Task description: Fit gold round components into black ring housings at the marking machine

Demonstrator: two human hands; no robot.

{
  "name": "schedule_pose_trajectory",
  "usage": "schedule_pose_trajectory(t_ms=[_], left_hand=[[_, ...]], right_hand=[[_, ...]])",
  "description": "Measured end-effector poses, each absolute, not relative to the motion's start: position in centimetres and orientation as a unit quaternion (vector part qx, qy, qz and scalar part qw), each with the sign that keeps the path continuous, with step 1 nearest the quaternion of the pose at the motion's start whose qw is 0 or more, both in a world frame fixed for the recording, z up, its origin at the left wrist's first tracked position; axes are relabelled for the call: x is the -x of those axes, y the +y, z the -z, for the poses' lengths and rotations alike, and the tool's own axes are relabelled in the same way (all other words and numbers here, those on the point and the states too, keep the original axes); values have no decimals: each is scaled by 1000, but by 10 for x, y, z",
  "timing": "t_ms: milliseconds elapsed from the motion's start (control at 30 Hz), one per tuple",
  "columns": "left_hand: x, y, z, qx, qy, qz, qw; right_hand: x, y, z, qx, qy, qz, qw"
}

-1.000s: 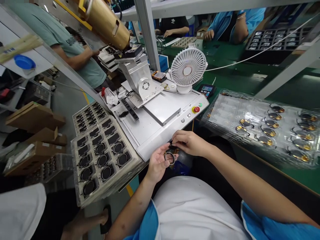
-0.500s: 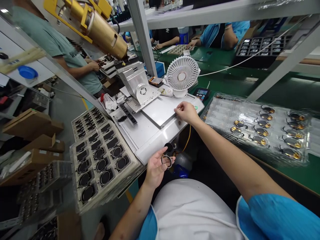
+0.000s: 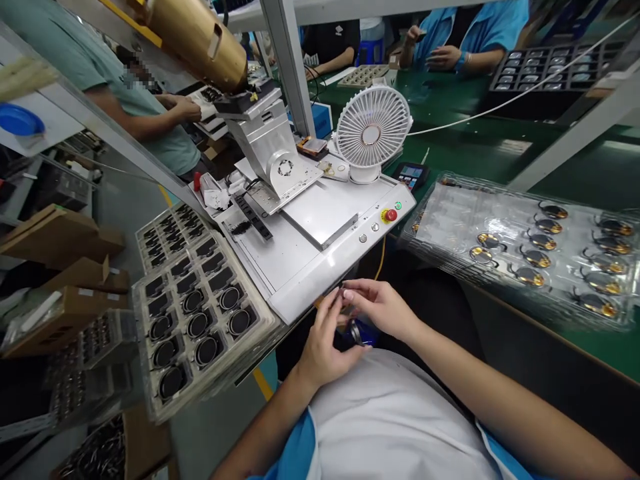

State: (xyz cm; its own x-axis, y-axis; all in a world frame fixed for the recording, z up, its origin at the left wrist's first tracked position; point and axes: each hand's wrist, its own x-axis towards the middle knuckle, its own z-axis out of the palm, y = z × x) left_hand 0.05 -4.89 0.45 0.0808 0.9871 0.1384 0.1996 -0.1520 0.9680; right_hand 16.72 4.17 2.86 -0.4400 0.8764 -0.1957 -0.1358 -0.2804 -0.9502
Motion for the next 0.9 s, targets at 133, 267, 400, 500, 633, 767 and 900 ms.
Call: schedule_pose_trajectory(t_ms=[133, 267, 400, 500, 633, 767, 900], left_hand=[[-10, -42, -7, -610, 486, -437, 448], [-7, -43, -8, -603, 443, -466, 472], [-1, -44, -6, -591, 422, -491, 480], [3, -43, -7, -607, 430, -476, 469], [7, -41, -12, -668, 442, -414, 433], [8, -40, -11, -694, 436, -392, 418], [6, -38, -1, -646, 382, -487, 447]], right_hand=[[-165, 37, -30, 391, -415, -714, 405], [-174, 45, -37, 381, -410, -721, 408], [-177, 43, -39, 389, -418, -728, 378], [-178, 42, -37, 403, -425, -723, 366], [-182, 44, -34, 396, -423, -740, 341], [-185, 43, -36, 387, -409, -751, 345], [-183, 39, -37, 397, -392, -741, 373]])
